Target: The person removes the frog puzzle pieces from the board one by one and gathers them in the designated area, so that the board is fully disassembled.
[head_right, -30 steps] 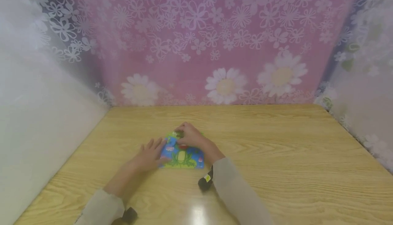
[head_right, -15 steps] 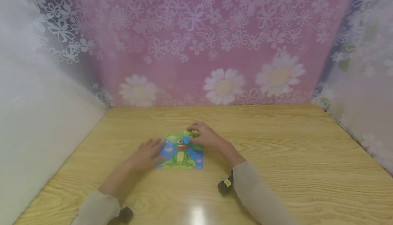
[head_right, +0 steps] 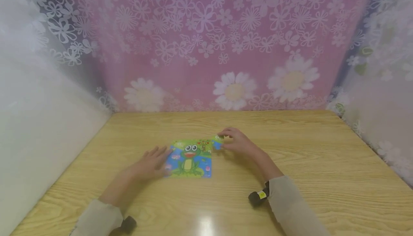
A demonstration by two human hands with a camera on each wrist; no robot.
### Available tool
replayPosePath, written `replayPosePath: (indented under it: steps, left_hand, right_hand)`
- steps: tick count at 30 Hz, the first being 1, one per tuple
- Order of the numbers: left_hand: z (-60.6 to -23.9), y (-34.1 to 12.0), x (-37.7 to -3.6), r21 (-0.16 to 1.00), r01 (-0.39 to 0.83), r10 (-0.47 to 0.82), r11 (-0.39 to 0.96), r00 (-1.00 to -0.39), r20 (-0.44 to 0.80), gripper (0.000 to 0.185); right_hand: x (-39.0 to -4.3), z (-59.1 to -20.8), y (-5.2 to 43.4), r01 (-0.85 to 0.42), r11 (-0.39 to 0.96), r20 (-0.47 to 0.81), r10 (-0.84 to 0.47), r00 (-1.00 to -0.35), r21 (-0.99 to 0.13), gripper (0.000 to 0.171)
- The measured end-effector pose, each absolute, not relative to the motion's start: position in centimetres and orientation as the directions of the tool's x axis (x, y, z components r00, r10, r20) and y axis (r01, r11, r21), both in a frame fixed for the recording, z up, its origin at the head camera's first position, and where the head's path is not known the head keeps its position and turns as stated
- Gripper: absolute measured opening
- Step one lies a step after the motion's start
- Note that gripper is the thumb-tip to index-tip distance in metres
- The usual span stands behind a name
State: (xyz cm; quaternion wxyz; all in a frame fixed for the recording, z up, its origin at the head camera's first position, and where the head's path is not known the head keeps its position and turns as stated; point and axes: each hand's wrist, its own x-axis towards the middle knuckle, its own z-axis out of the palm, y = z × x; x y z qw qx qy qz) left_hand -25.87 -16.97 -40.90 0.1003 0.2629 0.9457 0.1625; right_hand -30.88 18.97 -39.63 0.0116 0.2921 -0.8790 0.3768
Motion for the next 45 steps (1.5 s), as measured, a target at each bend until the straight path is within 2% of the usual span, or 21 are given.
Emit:
replayPosePath:
  steps: [8, 27, 42, 45]
  left_hand:
    - [-40.5, -16.9, -25.6, 0.368, 0.474, 0.547, 0.8, -0.828, -0.124, 0.09]
    - [-40.1, -16.8, -25.5, 0.364, 0.475, 0.548, 0.802, -0.826, -0.13, 0.09]
    - [-39.7, -16.7, -25.3, 0.375, 0.471, 0.55, 0.798, -0.824, -0.135, 0.09]
    - [-39.6, -16.7, -25.1, 0.381, 0.468, 0.55, 0.797, -0.824, -0.138, 0.089]
  right_hand:
    - [-31.5, -41.2, 20.7, -0.464, 0.529, 0.194, -0.487, -0.852, -0.71, 0.038]
    - [-32.1, -42.5, 21.1, -0.508, 0.566, 0.246, -0.476, -0.845, -0.649, 0.04]
    - [-32.3, -42.7, 21.4, -0.513, 0.551, 0.231, -0.5, -0.834, -0.658, 0.043]
    - [-31.3, -41.6, 20.9, -0.512, 0.541, 0.227, -0.508, -0.831, -0.667, 0.042]
